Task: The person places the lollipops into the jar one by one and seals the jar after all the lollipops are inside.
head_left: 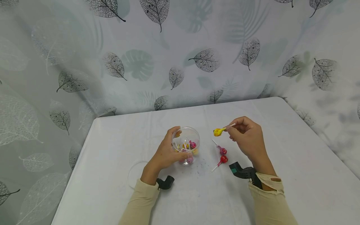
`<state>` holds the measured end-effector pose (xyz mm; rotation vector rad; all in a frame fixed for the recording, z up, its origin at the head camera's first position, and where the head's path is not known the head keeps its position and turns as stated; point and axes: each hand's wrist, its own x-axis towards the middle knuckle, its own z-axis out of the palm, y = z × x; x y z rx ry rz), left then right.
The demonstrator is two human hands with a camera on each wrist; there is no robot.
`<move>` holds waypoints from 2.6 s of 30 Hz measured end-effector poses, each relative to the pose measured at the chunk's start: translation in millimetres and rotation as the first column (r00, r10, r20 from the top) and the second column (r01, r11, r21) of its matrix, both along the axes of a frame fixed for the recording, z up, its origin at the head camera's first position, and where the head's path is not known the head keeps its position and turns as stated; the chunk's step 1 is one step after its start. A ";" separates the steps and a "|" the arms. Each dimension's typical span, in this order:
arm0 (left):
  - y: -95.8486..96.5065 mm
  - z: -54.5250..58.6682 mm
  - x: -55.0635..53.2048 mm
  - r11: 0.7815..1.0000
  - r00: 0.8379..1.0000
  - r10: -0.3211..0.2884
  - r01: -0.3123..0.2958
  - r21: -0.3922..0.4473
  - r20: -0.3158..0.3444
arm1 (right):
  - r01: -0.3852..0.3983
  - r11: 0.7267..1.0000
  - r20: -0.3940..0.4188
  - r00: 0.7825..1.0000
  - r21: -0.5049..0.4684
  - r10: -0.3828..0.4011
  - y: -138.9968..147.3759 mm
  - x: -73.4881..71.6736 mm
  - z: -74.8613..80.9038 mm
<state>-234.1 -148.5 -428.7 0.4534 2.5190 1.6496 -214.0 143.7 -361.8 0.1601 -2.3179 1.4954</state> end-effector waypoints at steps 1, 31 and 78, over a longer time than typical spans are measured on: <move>0.0 0.0 0.0 1.000 1.000 -0.001 0.001 0.001 0.000 | -0.004 1.000 -0.003 1.000 -0.004 0.004 -0.2 0.2 0.0; 0.4 0.3 0.6 1.000 1.000 0.008 -0.007 -0.002 0.011 | -0.090 0.995 -0.006 0.996 -0.050 0.090 -6.9 1.8 0.2; -0.7 -0.9 -1.1 1.000 1.000 -0.014 0.015 0.014 -0.015 | -0.161 0.983 -0.016 0.987 -0.094 0.160 -22.0 4.0 0.2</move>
